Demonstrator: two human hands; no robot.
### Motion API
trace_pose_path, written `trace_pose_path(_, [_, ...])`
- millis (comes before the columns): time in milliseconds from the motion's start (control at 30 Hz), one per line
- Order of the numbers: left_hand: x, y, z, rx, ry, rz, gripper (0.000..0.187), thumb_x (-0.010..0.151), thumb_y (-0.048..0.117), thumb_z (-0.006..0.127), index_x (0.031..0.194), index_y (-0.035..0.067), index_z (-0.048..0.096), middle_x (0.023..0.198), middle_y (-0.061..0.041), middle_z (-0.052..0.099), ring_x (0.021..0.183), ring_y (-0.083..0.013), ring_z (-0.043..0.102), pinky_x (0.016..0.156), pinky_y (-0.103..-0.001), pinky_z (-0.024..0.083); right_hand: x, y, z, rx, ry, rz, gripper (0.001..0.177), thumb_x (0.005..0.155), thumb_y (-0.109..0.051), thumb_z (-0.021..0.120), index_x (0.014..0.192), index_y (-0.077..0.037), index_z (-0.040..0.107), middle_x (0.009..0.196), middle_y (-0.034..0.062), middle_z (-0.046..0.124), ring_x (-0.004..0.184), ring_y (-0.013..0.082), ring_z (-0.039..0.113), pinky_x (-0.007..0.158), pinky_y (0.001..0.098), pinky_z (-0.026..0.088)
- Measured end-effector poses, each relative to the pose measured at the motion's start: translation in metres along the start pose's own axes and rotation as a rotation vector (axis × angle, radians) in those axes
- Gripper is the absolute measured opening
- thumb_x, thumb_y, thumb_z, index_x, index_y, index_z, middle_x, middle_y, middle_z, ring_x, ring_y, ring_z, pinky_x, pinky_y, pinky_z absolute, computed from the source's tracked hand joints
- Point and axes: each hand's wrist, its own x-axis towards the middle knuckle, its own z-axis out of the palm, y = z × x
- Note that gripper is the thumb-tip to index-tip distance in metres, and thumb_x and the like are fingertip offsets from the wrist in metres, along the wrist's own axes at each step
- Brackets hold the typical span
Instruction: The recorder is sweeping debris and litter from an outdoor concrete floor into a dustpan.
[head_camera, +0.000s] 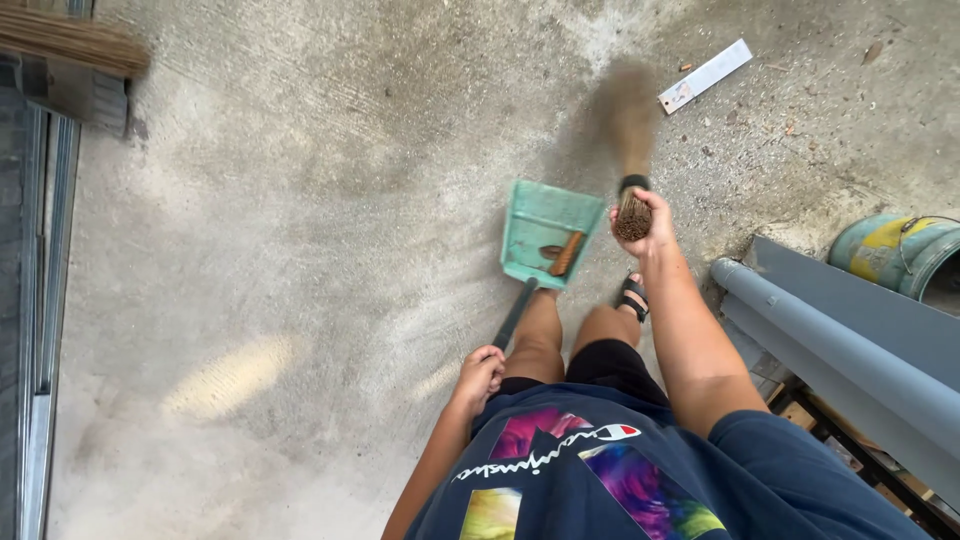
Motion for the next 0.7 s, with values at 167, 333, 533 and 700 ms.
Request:
trace_pose_path(167, [-0.004, 0.021, -0.009, 0.014, 0.066, 0.037, 0.009, 0.093, 0.001, 0.054, 0.09, 0.008, 0.059, 0.071, -0.003, 0.055, 0.047, -0.0076, 0.042, 0.039, -0.023, 0.027, -0.018, 0.02, 0.006, -0.207, -0.019, -0.142, 0.056, 0.081, -0.024, 0.071, 0.124, -0.003, 0.043, 0.089, 0.0188, 0.063, 0.077, 0.0299, 0.068, 0.072, 0.0404, 0.063])
trace_pose_path(333, [0.007, 0.067, 0.0, 0.062, 0.125, 0.084, 0.011, 0.096, 0.004, 0.052, 0.089, 0.008, 0.059, 0.071, -0.002, 0.055, 0.047, -0.008, 0.043, 0.039, -0.023, 0.028, -0.009, 0.088, 0.036, -0.296, -0.296, 0.191, 0.055, 0.075, -0.032, 0.075, 0.112, 0.001, 0.054, 0.087, 0.0157, 0.066, 0.072, 0.0281, 0.068, 0.069, 0.0409, 0.059])
trace_pose_path(533, [0.036, 0.118, 0.022, 0.086, 0.201, 0.076, 0.011, 0.096, 0.005, 0.051, 0.089, 0.009, 0.058, 0.069, -0.002, 0.053, 0.047, -0.0082, 0.043, 0.04, -0.024, 0.029, 0.058, 0.082, 0.116, -0.273, -0.389, 0.431, 0.058, 0.073, -0.022, 0.08, 0.119, 0.006, 0.058, 0.091, 0.0165, 0.065, 0.07, 0.025, 0.065, 0.06, 0.0344, 0.058])
trace_pose_path(700, [0.05, 0.163, 0.059, 0.148, 0.261, 0.111, 0.011, 0.094, 0.004, 0.052, 0.088, 0.009, 0.06, 0.069, -0.001, 0.053, 0.046, -0.0065, 0.039, 0.04, -0.024, 0.027, 0.113, -0.076, 0.084, 0.23, -0.348, 0.375, 0.02, 0.08, -0.013, 0.073, 0.089, -0.003, 0.057, 0.08, 0.013, 0.063, 0.066, 0.0208, 0.065, 0.056, 0.0294, 0.06])
